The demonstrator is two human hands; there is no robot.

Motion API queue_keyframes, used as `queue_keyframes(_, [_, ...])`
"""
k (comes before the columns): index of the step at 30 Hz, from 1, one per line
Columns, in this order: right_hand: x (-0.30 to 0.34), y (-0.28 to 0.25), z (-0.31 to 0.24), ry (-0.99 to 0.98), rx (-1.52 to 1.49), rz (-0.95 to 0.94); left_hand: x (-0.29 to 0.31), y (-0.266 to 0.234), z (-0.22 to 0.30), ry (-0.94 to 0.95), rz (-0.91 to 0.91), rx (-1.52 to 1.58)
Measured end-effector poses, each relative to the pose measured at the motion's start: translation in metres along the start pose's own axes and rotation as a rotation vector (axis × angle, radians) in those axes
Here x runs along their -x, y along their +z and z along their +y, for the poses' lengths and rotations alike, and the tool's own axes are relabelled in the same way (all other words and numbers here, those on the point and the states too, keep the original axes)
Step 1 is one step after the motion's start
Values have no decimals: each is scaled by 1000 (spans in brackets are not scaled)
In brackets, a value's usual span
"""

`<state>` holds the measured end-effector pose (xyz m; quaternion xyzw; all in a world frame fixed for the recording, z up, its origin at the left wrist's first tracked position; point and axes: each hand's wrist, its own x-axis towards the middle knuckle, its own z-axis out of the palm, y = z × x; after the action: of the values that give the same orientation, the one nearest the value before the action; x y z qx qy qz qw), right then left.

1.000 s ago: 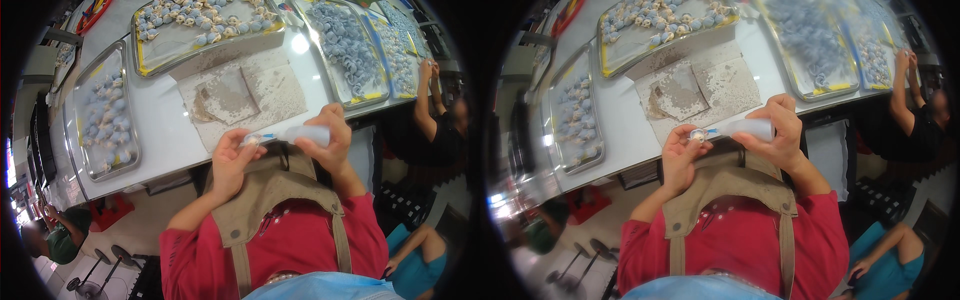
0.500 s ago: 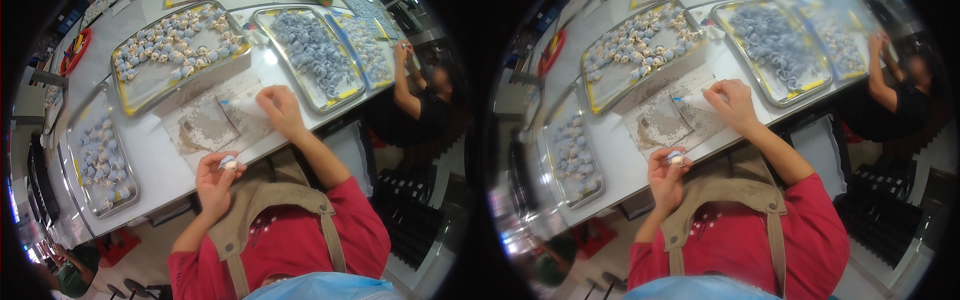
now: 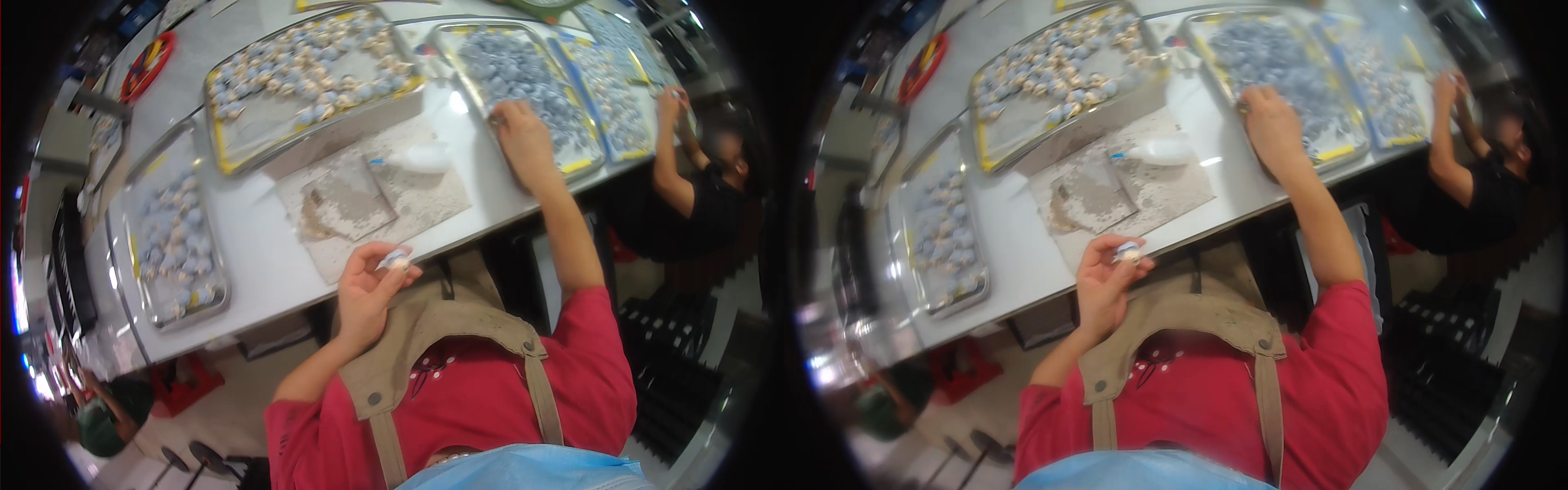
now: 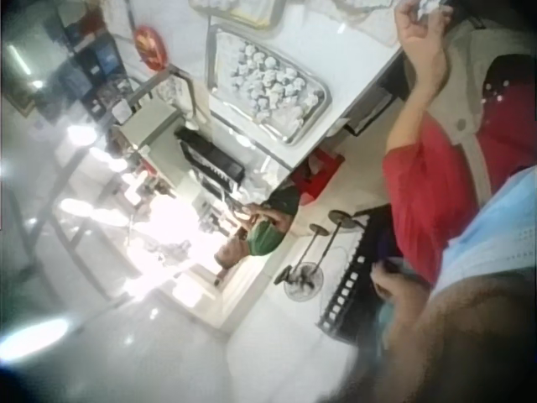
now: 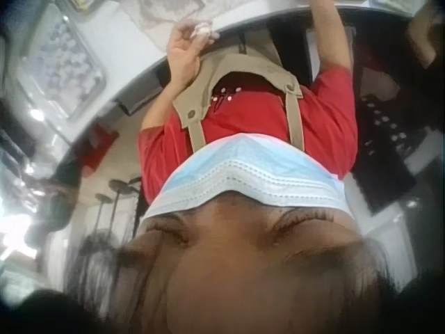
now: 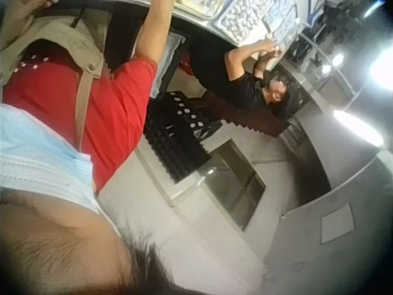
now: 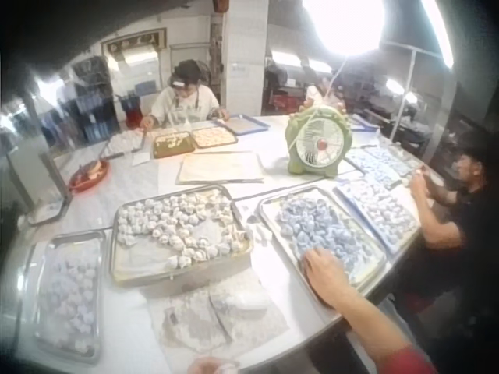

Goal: The person picks up small, round, blue dough pieces from a tray and applies a white substance from a squeeze bottle to the top of each piece. They then place the decorated pieces onto a separate tray. The process is repeated continuously throughout the video.

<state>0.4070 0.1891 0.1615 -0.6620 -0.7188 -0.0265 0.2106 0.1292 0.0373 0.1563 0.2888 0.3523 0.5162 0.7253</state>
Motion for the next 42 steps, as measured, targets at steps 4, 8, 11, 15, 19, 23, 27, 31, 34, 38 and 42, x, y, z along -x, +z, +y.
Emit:
queue_keyframes(4, [2,-1,-3,-54,-30,-48,2,-1,1,-46,17,29])
queue_keyframes(8, [9,-2,4,-69,-72,-11,4,-2,1,-98,-11,95])
queue_keyframes(11, [15,0,10,-36,-186,27,4,-2,0,-101,-33,107])
queue_keyframes(15, [32,16,43,236,-678,-39,5,-5,1,-75,-48,101])
queue_keyframes(19, [38,24,59,293,-815,-66,6,-7,-1,-71,-25,112])
queue_keyframes(23, [37,-3,38,304,-531,-89,1,-3,0,-75,-4,103])
queue_keyframes(27, [52,-7,8,366,-940,103,2,-4,-2,-88,41,29])
queue_keyframes(31, [93,-28,-70,329,-1364,-144,4,0,-6,-16,50,-8])
queue_keyframes(34, [118,-31,-104,303,-1724,-462,2,6,-4,5,-2,16])
queue_keyframes(38, [127,-29,-123,421,-1858,-564,6,11,1,77,-56,-22])
queue_keyframes(42, [131,-27,-124,214,-1572,-459,10,9,1,118,-43,-73])
